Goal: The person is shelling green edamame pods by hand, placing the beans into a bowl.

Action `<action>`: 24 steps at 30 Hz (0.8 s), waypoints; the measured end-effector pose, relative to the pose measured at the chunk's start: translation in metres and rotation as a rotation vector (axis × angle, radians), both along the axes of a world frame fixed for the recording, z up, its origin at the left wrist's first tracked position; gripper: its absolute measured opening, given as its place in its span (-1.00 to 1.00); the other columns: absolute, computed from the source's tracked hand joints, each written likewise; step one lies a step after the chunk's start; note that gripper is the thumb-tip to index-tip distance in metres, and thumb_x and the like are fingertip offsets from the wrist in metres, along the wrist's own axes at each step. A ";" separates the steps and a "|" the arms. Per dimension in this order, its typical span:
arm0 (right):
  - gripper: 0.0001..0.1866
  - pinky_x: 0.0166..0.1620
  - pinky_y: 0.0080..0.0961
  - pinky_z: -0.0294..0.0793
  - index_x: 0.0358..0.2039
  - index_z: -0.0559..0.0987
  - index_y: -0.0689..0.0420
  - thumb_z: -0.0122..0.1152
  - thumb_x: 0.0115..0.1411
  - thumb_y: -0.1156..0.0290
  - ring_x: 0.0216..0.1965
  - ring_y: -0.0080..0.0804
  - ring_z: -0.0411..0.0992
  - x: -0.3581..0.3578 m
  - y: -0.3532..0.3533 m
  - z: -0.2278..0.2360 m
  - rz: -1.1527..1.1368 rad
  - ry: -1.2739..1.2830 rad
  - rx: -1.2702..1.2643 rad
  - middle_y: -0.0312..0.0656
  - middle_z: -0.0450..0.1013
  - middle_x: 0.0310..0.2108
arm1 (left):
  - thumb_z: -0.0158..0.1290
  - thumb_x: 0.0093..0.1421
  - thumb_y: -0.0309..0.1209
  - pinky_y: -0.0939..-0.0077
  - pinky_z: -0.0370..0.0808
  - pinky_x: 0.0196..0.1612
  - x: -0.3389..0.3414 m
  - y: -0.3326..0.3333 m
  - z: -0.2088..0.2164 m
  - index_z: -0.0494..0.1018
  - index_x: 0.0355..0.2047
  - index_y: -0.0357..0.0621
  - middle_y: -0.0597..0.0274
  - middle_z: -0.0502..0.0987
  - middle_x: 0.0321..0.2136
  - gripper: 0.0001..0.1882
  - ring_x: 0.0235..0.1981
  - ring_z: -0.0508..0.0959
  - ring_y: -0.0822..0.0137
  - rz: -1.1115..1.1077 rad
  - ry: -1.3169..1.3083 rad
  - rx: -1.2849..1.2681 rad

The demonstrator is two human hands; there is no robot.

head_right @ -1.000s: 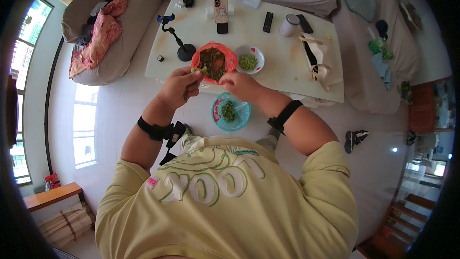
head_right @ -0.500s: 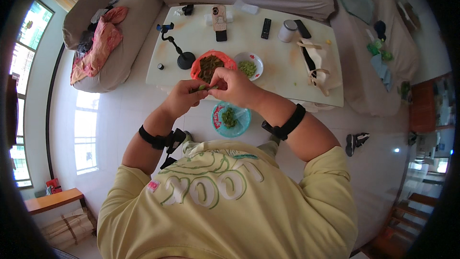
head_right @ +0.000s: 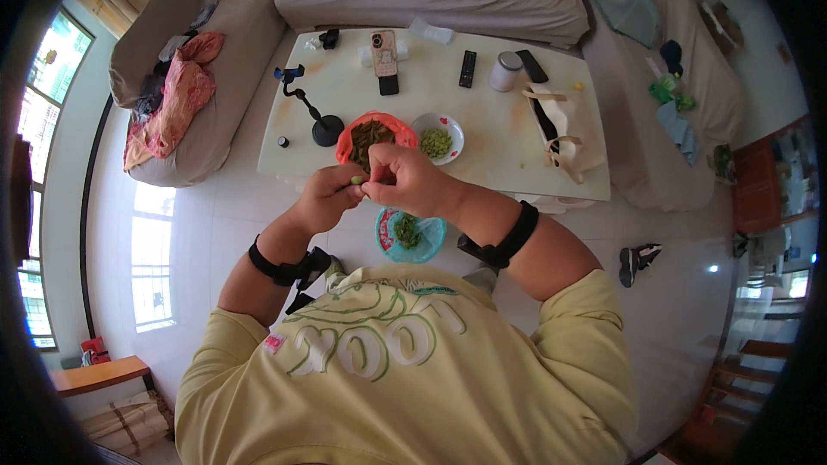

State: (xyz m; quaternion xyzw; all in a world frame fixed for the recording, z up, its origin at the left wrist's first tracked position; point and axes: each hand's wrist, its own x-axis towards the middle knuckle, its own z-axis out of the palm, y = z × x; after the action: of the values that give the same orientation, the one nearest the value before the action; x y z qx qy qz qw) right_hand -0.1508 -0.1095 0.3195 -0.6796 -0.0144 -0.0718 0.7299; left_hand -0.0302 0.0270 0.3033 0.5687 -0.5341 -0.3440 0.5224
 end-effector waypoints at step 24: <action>-0.82 -0.46 -0.74 0.20 -0.45 0.21 0.13 -0.01 -0.06 0.56 -0.51 -0.69 0.18 0.013 -0.002 0.012 0.075 0.069 0.017 -0.38 0.16 -0.57 | -0.09 0.08 -0.53 0.71 0.25 -0.47 0.010 -0.003 0.001 0.36 -0.47 -0.25 0.40 0.33 -0.59 -0.94 -0.54 0.27 0.60 -0.102 0.392 0.090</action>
State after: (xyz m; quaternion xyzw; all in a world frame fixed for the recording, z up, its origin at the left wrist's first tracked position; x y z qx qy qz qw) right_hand -0.1378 -0.1114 0.3313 -0.6743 -0.0143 -0.0210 0.7381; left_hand -0.0206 0.0239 0.3041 0.4858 -0.4346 -0.4975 0.5723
